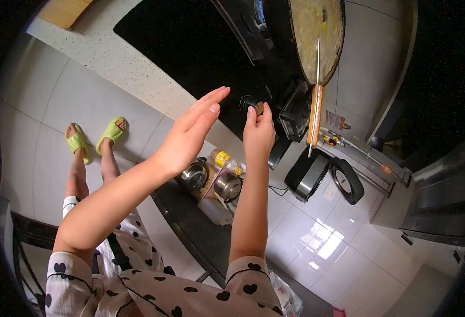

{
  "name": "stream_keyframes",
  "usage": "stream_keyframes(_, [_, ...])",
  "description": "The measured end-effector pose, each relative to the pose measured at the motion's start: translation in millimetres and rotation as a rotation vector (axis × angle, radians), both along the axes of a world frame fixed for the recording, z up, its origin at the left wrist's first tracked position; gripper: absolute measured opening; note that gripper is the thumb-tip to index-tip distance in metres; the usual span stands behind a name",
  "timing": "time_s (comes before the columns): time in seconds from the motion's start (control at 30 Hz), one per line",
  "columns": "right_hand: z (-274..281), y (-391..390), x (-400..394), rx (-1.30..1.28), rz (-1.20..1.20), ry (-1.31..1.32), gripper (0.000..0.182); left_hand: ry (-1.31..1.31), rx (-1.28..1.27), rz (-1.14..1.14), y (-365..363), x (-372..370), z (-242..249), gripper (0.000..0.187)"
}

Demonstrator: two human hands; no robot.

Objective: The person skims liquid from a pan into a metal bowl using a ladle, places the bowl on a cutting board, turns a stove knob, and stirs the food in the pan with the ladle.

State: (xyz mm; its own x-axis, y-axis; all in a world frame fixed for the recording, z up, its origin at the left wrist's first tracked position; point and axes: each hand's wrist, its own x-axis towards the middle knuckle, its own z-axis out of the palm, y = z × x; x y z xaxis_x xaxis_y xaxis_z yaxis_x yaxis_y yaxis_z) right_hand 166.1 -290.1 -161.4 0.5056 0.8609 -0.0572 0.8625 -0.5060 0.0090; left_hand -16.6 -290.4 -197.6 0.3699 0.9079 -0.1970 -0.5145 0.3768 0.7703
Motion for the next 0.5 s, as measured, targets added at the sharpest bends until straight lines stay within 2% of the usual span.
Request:
stream_keyframes(0.33, [-10,4,2,0.124,-0.028,-0.007,0.031,-0.029,-0.045,-0.002,2,-14,1,0.046])
stream_keyframes(0.5, [-15,2,5,0.2,-0.048,0.025,0.029,-0.052,-0.066,0.016,3,-11,1,0.045])
